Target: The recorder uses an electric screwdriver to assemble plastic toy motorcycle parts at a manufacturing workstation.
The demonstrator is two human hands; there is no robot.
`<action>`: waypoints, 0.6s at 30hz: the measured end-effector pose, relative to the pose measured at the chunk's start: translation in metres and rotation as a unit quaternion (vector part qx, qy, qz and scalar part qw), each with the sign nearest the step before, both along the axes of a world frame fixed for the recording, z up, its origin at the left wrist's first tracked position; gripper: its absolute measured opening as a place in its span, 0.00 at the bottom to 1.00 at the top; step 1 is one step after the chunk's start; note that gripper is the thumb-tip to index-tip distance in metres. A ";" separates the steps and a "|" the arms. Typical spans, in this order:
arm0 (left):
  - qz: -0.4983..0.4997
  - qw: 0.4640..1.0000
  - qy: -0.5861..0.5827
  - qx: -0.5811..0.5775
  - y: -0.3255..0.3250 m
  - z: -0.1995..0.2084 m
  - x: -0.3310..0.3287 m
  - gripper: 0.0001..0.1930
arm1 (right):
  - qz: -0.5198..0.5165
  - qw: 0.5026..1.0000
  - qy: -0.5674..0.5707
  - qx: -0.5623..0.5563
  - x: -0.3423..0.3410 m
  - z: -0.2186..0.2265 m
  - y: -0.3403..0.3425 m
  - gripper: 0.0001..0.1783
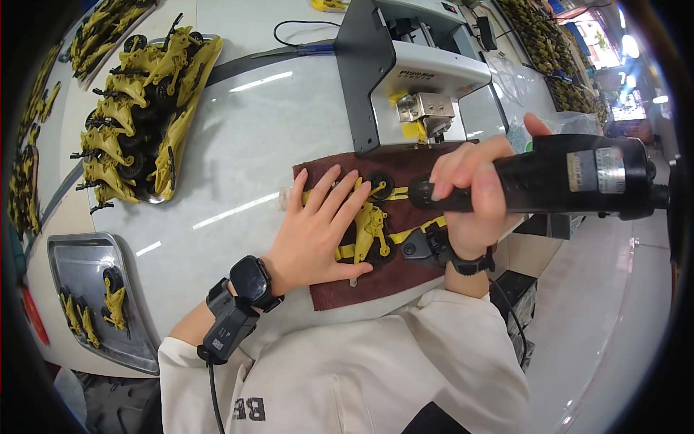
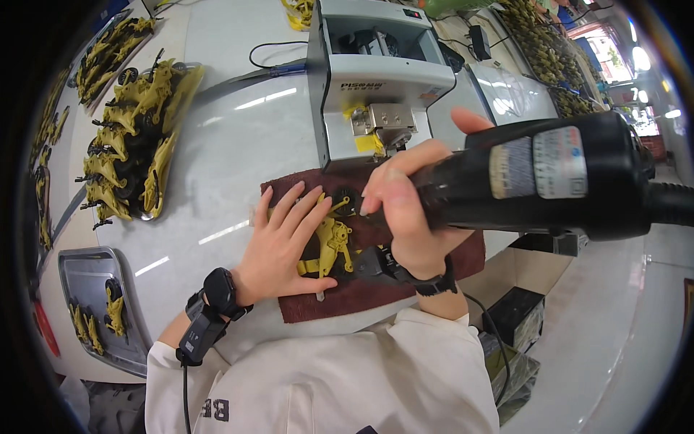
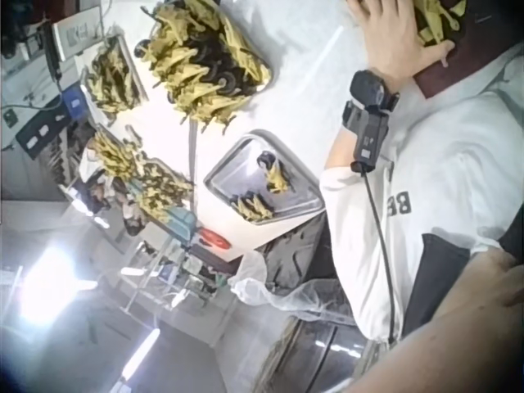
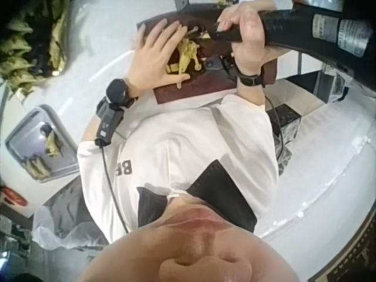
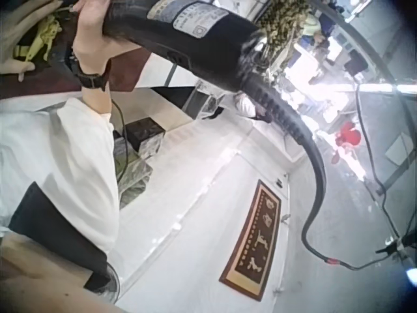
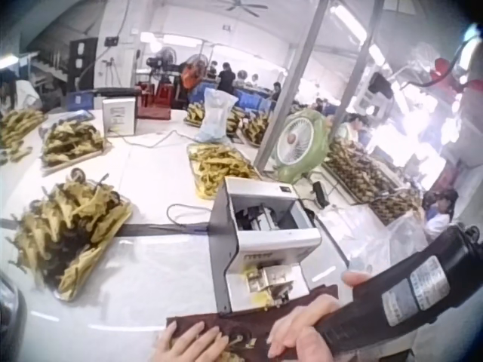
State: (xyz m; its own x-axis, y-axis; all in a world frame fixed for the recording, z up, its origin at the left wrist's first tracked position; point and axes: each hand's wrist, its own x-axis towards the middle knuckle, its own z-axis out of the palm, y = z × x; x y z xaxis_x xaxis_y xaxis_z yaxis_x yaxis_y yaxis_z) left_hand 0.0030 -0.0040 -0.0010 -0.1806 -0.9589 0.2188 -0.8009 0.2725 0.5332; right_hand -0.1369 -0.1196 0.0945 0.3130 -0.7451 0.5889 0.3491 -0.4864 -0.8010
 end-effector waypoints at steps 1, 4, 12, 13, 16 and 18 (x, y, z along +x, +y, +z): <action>-0.001 1.000 -0.002 0.002 0.000 0.001 0.000 0.51 | -0.012 0.999 0.038 -0.023 0.001 -0.004 -0.001 0.38; -0.002 1.000 -0.005 0.004 0.000 0.001 0.000 0.51 | -0.015 0.999 0.028 -0.028 0.005 -0.011 -0.001 0.37; 0.001 1.000 0.004 0.013 -0.001 0.000 0.000 0.51 | -0.042 0.997 0.069 -0.017 0.018 -0.027 -0.007 0.33; 0.000 1.000 0.005 0.012 -0.001 0.000 0.001 0.51 | -0.041 0.996 0.071 -0.016 0.018 -0.028 -0.008 0.33; 0.000 1.000 0.008 0.010 -0.003 0.001 0.000 0.51 | -0.016 0.998 0.045 0.032 0.017 -0.028 -0.011 0.29; -0.001 1.000 0.008 0.007 -0.004 0.001 0.000 0.50 | 0.012 0.998 0.056 -0.004 0.014 -0.030 -0.013 0.25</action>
